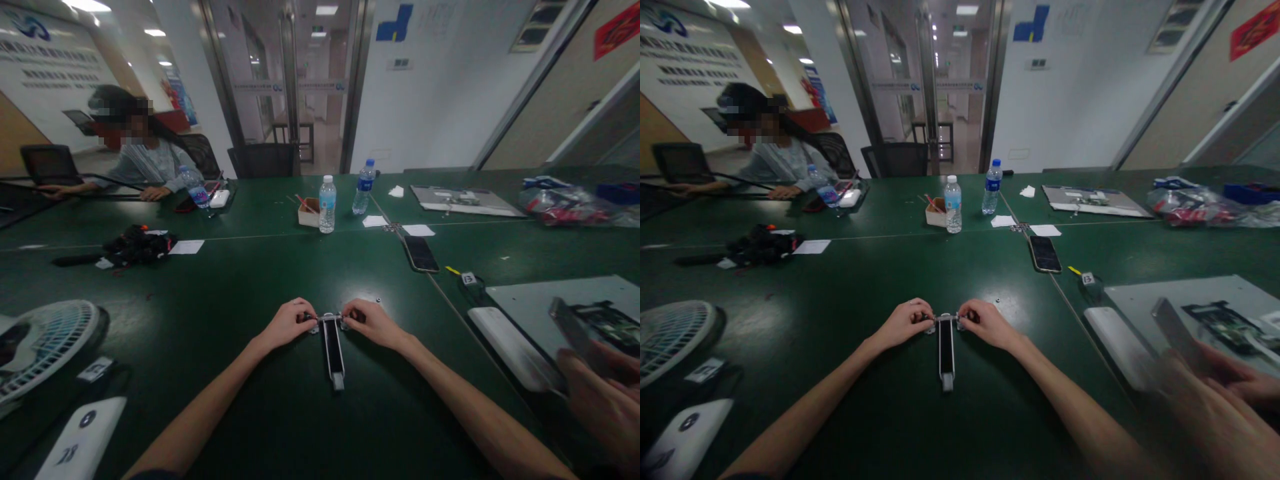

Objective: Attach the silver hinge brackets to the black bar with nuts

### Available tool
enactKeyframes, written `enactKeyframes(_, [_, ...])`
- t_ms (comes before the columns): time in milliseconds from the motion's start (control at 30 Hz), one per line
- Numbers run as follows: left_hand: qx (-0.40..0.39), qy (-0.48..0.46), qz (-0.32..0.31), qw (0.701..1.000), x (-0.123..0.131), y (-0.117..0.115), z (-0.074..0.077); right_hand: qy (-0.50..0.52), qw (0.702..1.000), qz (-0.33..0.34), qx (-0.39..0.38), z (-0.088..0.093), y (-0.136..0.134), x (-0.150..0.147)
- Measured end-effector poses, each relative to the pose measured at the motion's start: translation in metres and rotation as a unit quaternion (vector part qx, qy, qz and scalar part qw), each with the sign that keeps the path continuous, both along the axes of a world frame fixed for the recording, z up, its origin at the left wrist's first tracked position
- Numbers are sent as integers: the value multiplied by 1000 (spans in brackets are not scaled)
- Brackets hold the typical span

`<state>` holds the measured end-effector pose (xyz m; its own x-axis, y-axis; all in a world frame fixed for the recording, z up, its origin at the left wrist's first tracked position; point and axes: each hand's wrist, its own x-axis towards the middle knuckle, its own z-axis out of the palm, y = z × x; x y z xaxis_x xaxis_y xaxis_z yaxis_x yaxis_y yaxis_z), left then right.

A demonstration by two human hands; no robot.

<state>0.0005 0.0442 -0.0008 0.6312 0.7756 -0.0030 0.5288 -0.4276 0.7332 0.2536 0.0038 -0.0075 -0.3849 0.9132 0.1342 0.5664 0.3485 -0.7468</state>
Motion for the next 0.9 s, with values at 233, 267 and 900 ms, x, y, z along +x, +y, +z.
enactKeyframes(233, [3,-6,-3,1000,-1,0,-1,13,1000,-13,-8,-6,1,1])
enactKeyframes(267, [3,-6,-3,1000,-1,0,-1,14,1000,-13,-10,-7,1,1])
enactKeyframes(900, [1,4,-2,1000,0,-1,3,-44,998,-5,36,-1,1,0])
